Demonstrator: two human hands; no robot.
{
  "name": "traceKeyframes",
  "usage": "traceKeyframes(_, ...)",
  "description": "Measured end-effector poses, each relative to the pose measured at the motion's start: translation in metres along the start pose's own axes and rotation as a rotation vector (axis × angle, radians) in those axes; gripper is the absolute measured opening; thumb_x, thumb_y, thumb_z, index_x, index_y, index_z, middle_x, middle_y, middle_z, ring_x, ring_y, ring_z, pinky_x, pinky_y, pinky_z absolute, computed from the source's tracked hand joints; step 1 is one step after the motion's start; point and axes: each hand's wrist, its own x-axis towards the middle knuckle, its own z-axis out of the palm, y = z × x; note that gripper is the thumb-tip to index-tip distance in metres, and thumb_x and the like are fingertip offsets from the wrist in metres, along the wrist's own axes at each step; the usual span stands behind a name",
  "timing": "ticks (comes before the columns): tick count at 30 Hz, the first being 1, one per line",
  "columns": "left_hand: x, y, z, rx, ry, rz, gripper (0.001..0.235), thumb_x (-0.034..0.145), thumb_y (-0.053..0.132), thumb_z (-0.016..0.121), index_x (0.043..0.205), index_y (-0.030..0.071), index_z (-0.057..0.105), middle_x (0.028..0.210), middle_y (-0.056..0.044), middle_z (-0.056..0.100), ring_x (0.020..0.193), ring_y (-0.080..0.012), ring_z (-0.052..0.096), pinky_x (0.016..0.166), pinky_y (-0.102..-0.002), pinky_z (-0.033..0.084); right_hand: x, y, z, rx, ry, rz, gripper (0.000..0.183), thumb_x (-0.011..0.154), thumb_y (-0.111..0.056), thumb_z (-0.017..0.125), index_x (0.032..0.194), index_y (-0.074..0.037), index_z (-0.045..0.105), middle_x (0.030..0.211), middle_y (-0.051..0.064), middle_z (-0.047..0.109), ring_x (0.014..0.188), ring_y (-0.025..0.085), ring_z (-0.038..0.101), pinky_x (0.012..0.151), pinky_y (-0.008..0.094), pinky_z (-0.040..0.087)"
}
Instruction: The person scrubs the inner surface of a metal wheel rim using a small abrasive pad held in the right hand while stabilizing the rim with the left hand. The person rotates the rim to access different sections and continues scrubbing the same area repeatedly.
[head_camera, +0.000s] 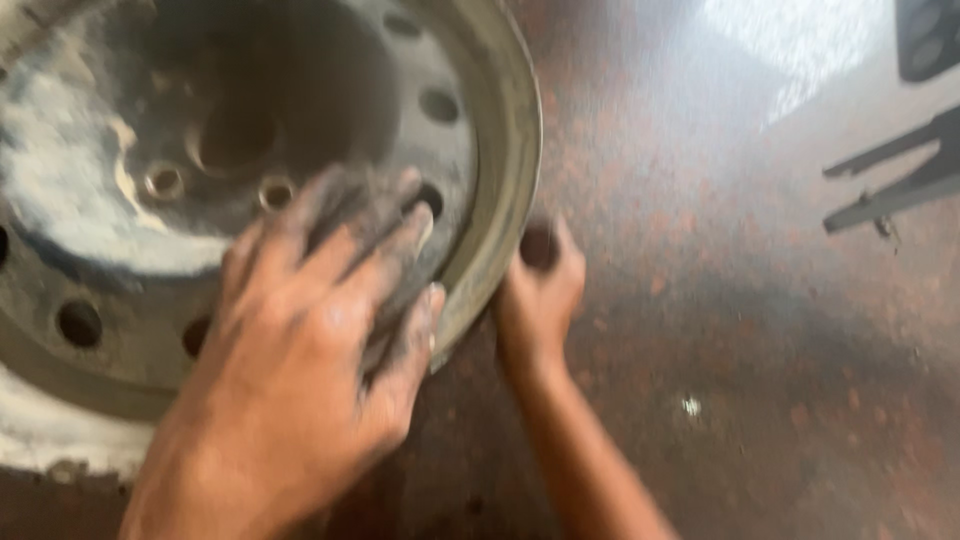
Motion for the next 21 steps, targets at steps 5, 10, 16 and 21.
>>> traceKeyframes(5, 0.001, 0.003, -0.001, 0.074, 0.048, 0.091, 0.05, 0.096, 0.031, 0.058, 0.138, 0.005, 0.06, 0.147, -0.013, 0.055, 0.144, -0.0408, 0.036, 0.117, -0.056, 0.023, -0.023, -0.01, -0.007, -0.227, 0.011, -0.245, 0.019, 0.094, -0.014, 0.069, 0.104, 0.002, 0.07, 0.095, 0.011, 0.076, 0.086, 0.017, 0.073, 0.082, 0.031, 0.057)
traceKeyframes(10, -0.01, 0.002, 0.004, -0.044, -0.043, -0.021, 0.048, 0.093, 0.027, 0.058, 0.135, 0.004, 0.061, 0.148, -0.013, 0.055, 0.143, -0.0407, 0.037, 0.117, -0.054, 0.024, 0.02, 0.001, -0.01, -0.073, -0.111, -0.111, 0.025, 0.09, -0.016, 0.073, 0.105, 0.004, 0.07, 0.095, 0.013, 0.075, 0.083, 0.018, 0.069, 0.077, 0.033, 0.056)
traceKeyframes(16, 0.004, -0.004, 0.001, 0.133, 0.079, 0.111, 0.051, 0.097, 0.034, 0.053, 0.138, 0.005, 0.06, 0.148, -0.012, 0.053, 0.144, -0.0402, 0.034, 0.117, -0.053, 0.022, 0.015, -0.008, 0.002, -0.319, -0.047, -0.026, 0.028, 0.086, -0.021, 0.075, 0.103, 0.001, 0.071, 0.093, 0.012, 0.073, 0.077, 0.018, 0.068, 0.07, 0.032, 0.058)
traceKeyframes(21, -0.003, 0.0, 0.0, -0.038, -0.011, -0.015, 0.049, 0.094, 0.03, 0.054, 0.136, 0.005, 0.061, 0.149, -0.013, 0.054, 0.144, -0.0395, 0.036, 0.117, -0.051, 0.025, 0.018, -0.009, -0.012, -0.078, -0.146, -0.151, 0.025, 0.093, -0.017, 0.071, 0.108, 0.003, 0.069, 0.098, 0.01, 0.075, 0.089, 0.016, 0.07, 0.081, 0.031, 0.057)
